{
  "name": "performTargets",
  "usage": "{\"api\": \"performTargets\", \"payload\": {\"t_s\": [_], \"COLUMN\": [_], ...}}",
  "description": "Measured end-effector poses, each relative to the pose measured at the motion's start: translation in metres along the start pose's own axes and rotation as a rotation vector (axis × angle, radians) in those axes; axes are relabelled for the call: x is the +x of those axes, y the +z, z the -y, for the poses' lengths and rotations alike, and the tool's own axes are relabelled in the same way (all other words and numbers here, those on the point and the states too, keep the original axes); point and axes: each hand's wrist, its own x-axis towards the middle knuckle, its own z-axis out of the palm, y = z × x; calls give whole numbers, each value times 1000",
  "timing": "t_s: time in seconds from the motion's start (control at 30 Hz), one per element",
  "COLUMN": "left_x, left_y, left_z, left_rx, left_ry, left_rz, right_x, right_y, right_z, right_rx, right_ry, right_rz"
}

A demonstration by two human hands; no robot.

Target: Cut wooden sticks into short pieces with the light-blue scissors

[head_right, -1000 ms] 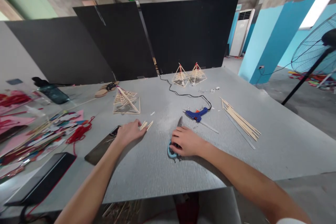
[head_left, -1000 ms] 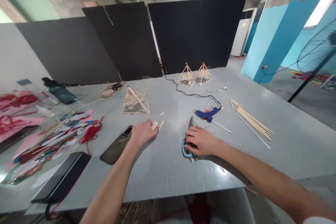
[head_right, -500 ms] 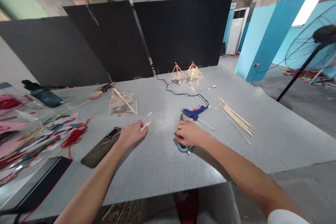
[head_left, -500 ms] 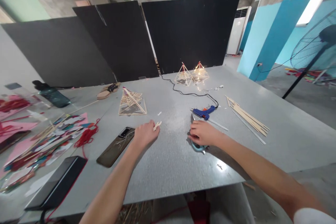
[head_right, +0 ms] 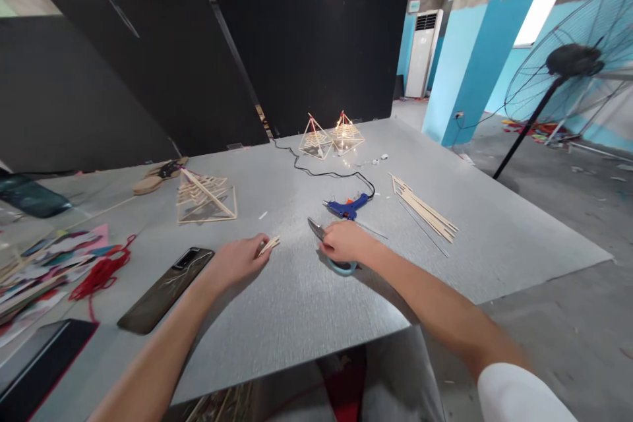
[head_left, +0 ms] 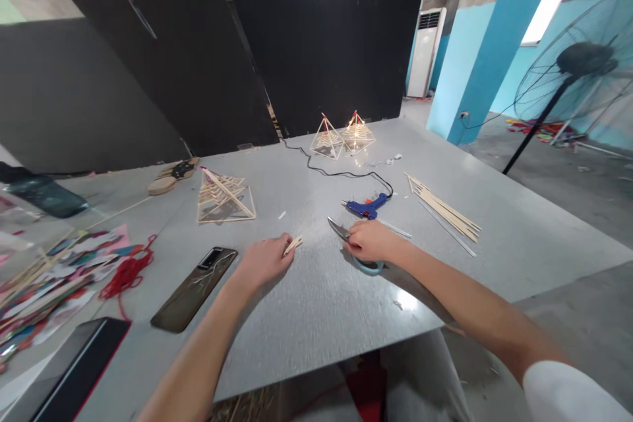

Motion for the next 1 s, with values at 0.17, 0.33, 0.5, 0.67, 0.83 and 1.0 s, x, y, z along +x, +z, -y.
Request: {"api": "performTargets", "payload": {"t_s": [0.17,0.33,0.5,0.67,0.83,1.0], "left_x": [4,8,9,11,18,21], "left_y": [7,15,18,20,24,24], "left_z": [3,8,11,17,22,21], "left_rx": [-20,-33,-25,-9,-25,-52], "left_ry": [109,189,205,235,240,224], "left_rz": [-66,-161,-179,-172,-171,-171], "right_x": [-7,-21,-26,-50,-118,-190], "right_y": [-11,-15,-19,-25,-21,-22], "right_z": [5,27,56,59,45,17], "right_rx": [7,-22,-30,4,37,72], "right_ry": [128,311,351,342,376,497], "right_rz": [24,16,79,112,119,86]}}
